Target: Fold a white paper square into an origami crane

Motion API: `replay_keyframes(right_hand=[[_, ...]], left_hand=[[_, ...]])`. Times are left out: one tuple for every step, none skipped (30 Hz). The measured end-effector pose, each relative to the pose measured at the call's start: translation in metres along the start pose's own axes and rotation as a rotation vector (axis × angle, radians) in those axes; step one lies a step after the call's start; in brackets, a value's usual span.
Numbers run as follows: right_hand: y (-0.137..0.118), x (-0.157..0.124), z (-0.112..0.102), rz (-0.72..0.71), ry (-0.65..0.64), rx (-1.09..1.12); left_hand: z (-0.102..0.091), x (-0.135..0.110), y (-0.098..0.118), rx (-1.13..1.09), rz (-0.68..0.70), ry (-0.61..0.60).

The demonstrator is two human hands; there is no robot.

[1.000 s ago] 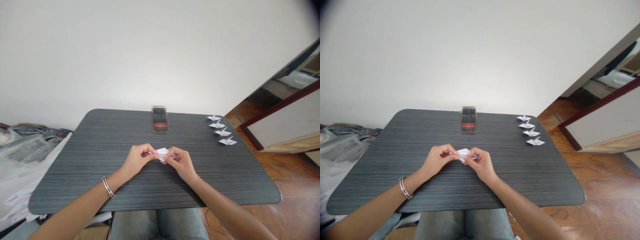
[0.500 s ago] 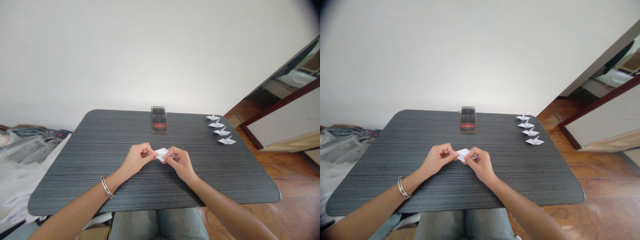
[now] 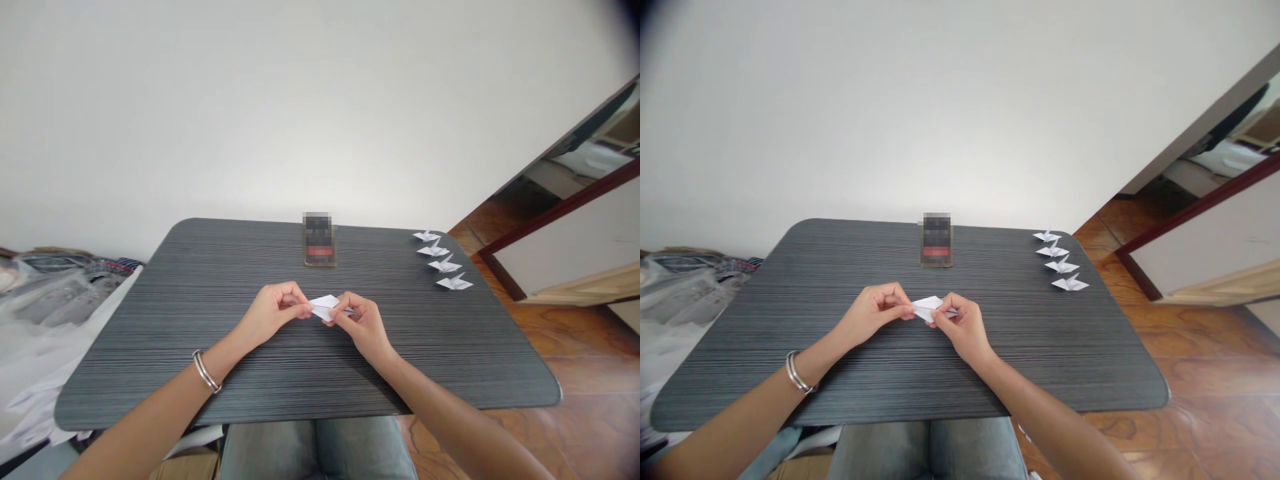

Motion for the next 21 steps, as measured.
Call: replay_keyframes(right_hand=[[0.0000,0.0000,-0.0007,-0.003,0.003,0.001],[-0.0001,0.0000,-0.0012,-0.005,0.005,0.003],[0.0000,0.0000,-0.0013,-0.007,0.005,0.005],[-0.0001,0.0000,-0.0013,-0.008,0.004,0.008],[-0.0001,0.0000,-0.0011,-0.008,0.003,0.010],[-0.0002,0.0001,-0.0008,-0.008,0.002,0.012],[-0.0003,0.0001,-0.0006,-0.007,0.001,0.013],[-0.0007,0.0002,-0.0004,-0.008,0.001,0.012],[-0.0011,0.0003,-0.0003,-0.010,0.001,0.010],[-0.0016,0.0003,-0.0004,-0.012,0.002,0.005],[-0.0020,0.0003,-0.0004,-0.015,0.001,0.000],[-0.0024,0.0003,-0.0004,-0.020,-0.001,-0.006],[-0.0028,0.0002,-0.0003,-0.024,-0.005,-0.012],[-0.0030,0.0000,-0.0001,-0.027,-0.010,-0.016],[-0.0030,-0.0002,0.0001,-0.030,-0.015,-0.019],[-0.0029,-0.0005,0.0002,-0.032,-0.018,-0.019],[-0.0028,-0.0008,0.0002,-0.034,-0.020,-0.018],[-0.0026,-0.0010,0.0001,-0.035,-0.021,-0.019],[-0.0024,-0.0013,-0.0001,-0.035,-0.021,-0.021],[-0.0022,-0.0014,-0.0002,-0.034,-0.021,-0.024],[-0.0021,-0.0015,-0.0004,-0.033,-0.021,-0.026]], left_hand=[[-0.0021,-0.0002,0.0015,0.010,0.004,0.012],[-0.0036,-0.0004,0.0023,0.020,0.007,0.020],[-0.0048,-0.0005,0.0028,0.028,0.008,0.029],[-0.0056,-0.0005,0.0028,0.035,0.011,0.037],[-0.0062,-0.0006,0.0027,0.041,0.014,0.046],[-0.0067,-0.0006,0.0024,0.048,0.019,0.056],[-0.0072,-0.0007,0.0021,0.056,0.024,0.066],[-0.0076,-0.0008,0.0019,0.066,0.029,0.076],[-0.0078,-0.0010,0.0019,0.078,0.034,0.085],[-0.0078,-0.0014,0.0022,0.090,0.039,0.091],[-0.0077,-0.0018,0.0028,0.102,0.042,0.095],[-0.0073,-0.0023,0.0036,0.113,0.043,0.096],[-0.0068,-0.0029,0.0044,0.121,0.042,0.094],[-0.0060,-0.0035,0.0053,0.124,0.040,0.089],[-0.0051,-0.0039,0.0059,0.124,0.035,0.082],[-0.0043,-0.0043,0.0063,0.121,0.031,0.075],[-0.0036,-0.0044,0.0064,0.116,0.028,0.069],[-0.0032,-0.0043,0.0062,0.111,0.028,0.065],[-0.0030,-0.0040,0.0058,0.103,0.030,0.063],[-0.0028,-0.0033,0.0049,0.093,0.031,0.059],[-0.0025,-0.0023,0.0038,0.077,0.033,0.052]])
Point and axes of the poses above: each hand's wrist, its own x-axis towards the middle knuckle, its own z-axis out of the palm, y = z × x, the point moved 8 cm from there along x, towards the middle knuckle, and after that the axes turned 13 degrees about -z, right-handed, at the moved point
